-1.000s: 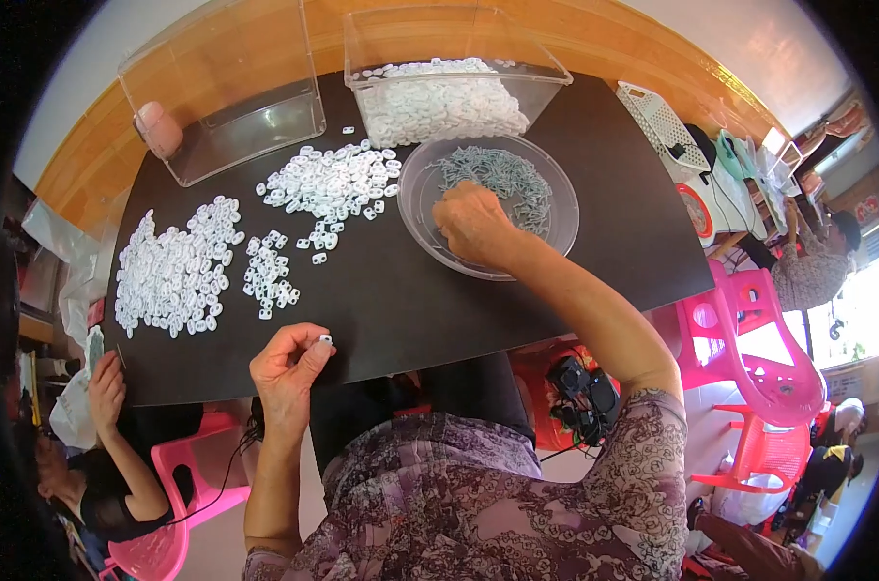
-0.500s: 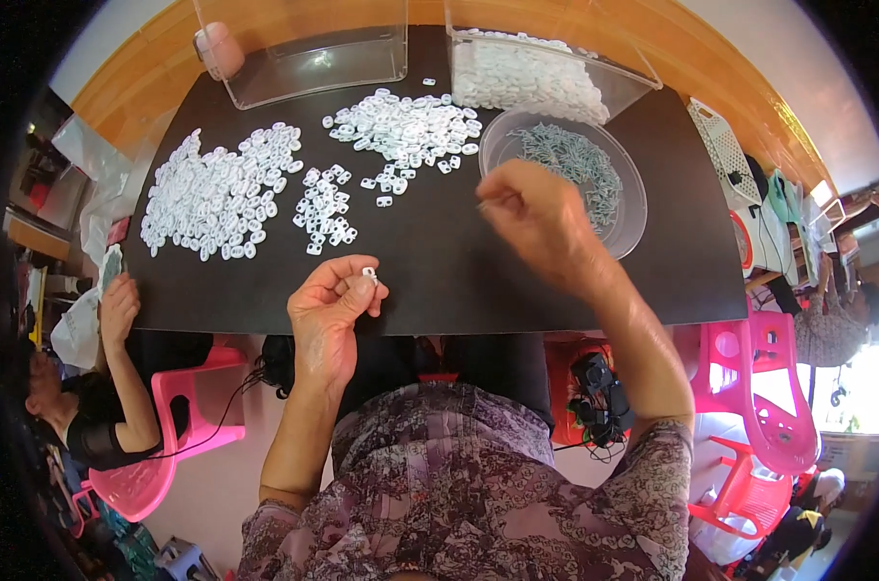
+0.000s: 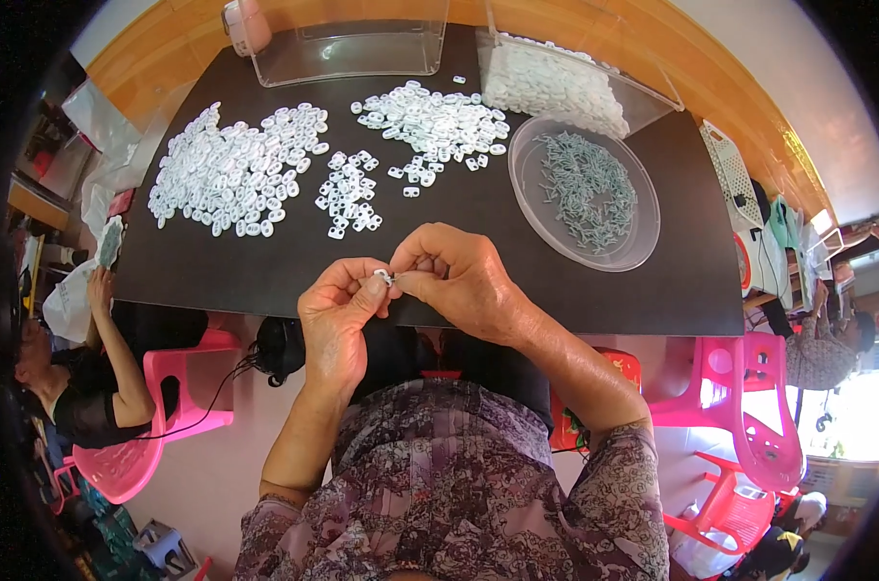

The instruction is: Manually assembling small white plastic components by inserting tiny grey pins.

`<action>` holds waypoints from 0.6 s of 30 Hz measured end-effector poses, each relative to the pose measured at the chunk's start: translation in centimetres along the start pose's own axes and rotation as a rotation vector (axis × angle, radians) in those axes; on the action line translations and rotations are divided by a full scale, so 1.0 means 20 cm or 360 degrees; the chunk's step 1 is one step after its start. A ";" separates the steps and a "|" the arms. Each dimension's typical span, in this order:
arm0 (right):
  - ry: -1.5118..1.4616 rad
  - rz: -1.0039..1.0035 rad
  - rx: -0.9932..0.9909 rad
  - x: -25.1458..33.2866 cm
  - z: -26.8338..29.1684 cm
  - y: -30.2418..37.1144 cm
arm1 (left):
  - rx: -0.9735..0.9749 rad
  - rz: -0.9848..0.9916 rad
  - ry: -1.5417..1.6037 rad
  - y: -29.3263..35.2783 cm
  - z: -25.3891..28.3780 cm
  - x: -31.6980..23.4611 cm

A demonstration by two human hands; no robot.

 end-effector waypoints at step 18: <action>-0.0009 -0.0024 -0.0003 0.01 -0.06 -0.02 | -0.0017 -0.0096 -0.0043 0.02 0.04 -0.01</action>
Point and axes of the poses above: each hand's wrist, its own y-axis away from the middle knuckle, its own z-axis out of the back of the hand, x = y × z, the point moved 7 cm from there along -y, towards the middle knuckle, and after that the axes turned 7 degrees about y, right-handed, at the moved point
